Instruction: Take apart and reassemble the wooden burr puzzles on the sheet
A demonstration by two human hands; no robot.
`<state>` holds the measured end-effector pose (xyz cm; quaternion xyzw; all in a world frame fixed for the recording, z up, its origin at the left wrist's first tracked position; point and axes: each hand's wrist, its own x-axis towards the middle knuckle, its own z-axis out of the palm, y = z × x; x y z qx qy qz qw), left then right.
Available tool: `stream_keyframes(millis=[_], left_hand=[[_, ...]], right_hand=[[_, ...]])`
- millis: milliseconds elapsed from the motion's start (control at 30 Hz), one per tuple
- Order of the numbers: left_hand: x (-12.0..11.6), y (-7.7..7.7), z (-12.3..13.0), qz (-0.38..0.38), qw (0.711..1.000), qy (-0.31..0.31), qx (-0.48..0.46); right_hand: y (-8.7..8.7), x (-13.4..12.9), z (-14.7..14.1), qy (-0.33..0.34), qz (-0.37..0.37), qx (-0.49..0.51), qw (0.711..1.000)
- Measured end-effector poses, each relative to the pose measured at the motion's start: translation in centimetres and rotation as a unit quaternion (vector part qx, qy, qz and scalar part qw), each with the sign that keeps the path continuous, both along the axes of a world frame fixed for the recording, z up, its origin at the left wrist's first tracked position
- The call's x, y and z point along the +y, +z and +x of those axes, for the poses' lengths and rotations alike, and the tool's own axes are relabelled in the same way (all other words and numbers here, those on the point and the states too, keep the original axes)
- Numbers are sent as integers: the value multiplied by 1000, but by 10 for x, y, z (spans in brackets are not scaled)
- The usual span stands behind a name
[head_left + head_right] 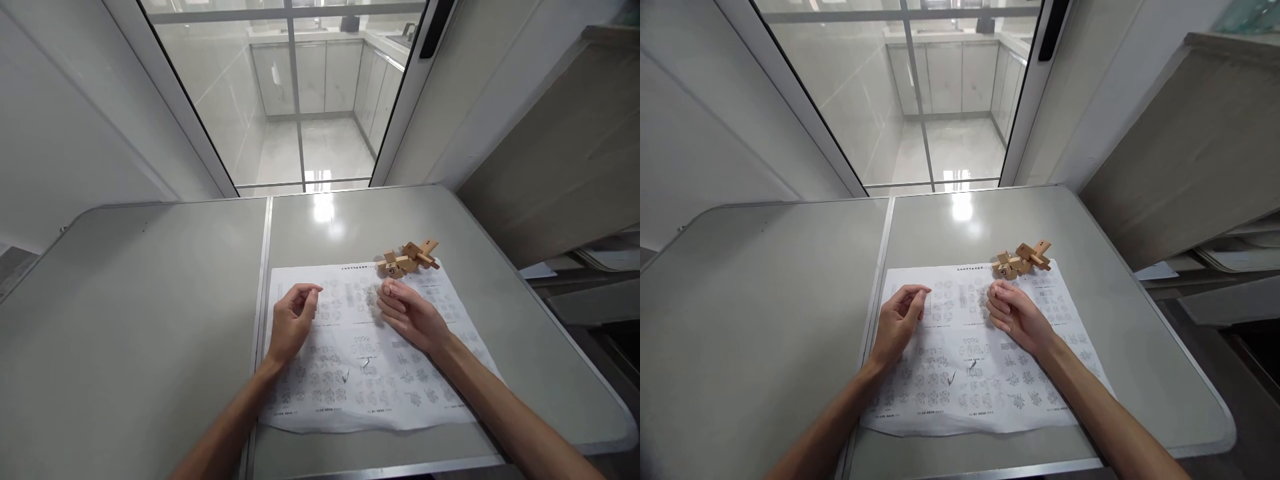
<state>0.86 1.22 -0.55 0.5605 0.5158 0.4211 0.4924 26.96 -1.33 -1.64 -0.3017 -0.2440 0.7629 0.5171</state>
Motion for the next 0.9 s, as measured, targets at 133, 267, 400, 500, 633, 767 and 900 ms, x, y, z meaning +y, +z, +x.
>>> stream_keyframes(millis=[133,267,400,500,633,767,900], left_hand=[[0,2,1,-1,1000,0,2],[-1,5,2,-8,1000,-2,12],[0,4,2,-5,1000,0,17],[0,3,2,-2,1000,-3,18],[0,1,2,11,1000,-5,18],[1,1,3,23,999,-9,22],[2,1,3,18,999,-6,28]], right_hand=[[-2,0,1,6,9,3,1000],[-4,1,2,8,19,-2,1000],[-3,2,1,9,24,-5,1000],[-2,2,1,10,26,-6,1000],[-3,3,0,11,27,1,1000],[-4,4,1,6,29,17,999],[-7,4,3,10,44,51,998]])
